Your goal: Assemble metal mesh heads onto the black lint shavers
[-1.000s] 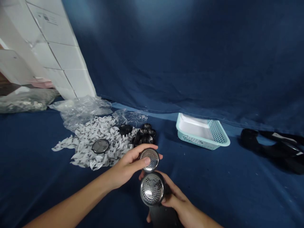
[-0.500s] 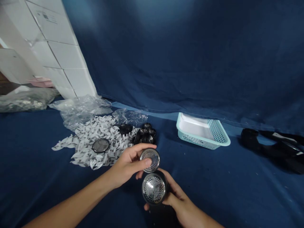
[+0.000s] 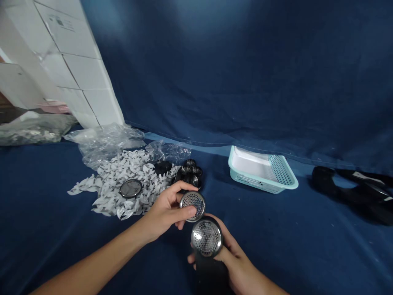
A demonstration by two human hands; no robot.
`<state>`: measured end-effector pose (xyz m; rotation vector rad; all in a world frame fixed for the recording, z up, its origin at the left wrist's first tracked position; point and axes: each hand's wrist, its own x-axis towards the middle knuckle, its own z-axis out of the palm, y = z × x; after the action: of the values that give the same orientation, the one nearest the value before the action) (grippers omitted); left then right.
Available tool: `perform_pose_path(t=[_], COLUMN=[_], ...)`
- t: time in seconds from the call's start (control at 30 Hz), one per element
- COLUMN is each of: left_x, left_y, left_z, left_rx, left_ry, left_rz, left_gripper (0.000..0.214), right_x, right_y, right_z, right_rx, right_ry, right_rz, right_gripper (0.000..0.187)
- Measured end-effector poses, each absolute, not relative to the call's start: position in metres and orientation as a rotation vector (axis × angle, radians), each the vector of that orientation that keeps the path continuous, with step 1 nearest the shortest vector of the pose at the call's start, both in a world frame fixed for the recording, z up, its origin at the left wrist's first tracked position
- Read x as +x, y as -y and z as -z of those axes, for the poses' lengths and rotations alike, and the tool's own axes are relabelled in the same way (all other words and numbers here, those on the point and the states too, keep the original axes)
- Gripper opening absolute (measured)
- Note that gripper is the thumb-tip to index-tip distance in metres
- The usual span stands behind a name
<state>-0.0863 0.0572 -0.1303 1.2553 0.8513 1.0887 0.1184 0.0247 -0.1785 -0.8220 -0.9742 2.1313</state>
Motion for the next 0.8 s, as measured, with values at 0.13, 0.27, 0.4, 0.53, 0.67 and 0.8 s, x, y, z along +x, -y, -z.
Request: perform_pose_path(t=[0.13,0.27,0.4,0.53,0.67,0.8], left_x=[-0.0866,-0.0872,-0.089,-0.0907,-0.0904,-0.09], left_y=[-0.0578,-0.0584,-0.0598,-0.0612,-0.0613,-0.0603], left_z=[0.1302,0.1306,0.1331,0.1365,0.1381,0.1369], left_rx=[1.259,1.246,1.237,1.234,1.218,1.219], left_ry=[-0.868,-0.879,-0.893,-0.874,-0.858,-0.882], left_rz=[-1.071,-1.066,-1.031,-1.011,-1.017,-0.997], left_gripper=[0.043,0.043,0.043,0.042,0.04,0.043], right_x=[0.1177,0.1184,0.1188,0.1181,0.1172,0.1166], right_y=[-0.0255,-0.0264,-0.0277,-0.0284,-0.0282,-0.0285], right_z=[0.1733,0.1723,0.1735,0.173,0.1736,0.1746], right_rx=[-0.863,-0.871,-0.891,-0.912,-0.936,-0.926], right_ry=[0.92,0.906,0.853,0.834,0.819,0.803], right_rz=[-2.125,-2.128,-2.126,-2.117,-2.116,-2.107], right_gripper=[0.043,0.038,0.039,0.038,0.041,0.043])
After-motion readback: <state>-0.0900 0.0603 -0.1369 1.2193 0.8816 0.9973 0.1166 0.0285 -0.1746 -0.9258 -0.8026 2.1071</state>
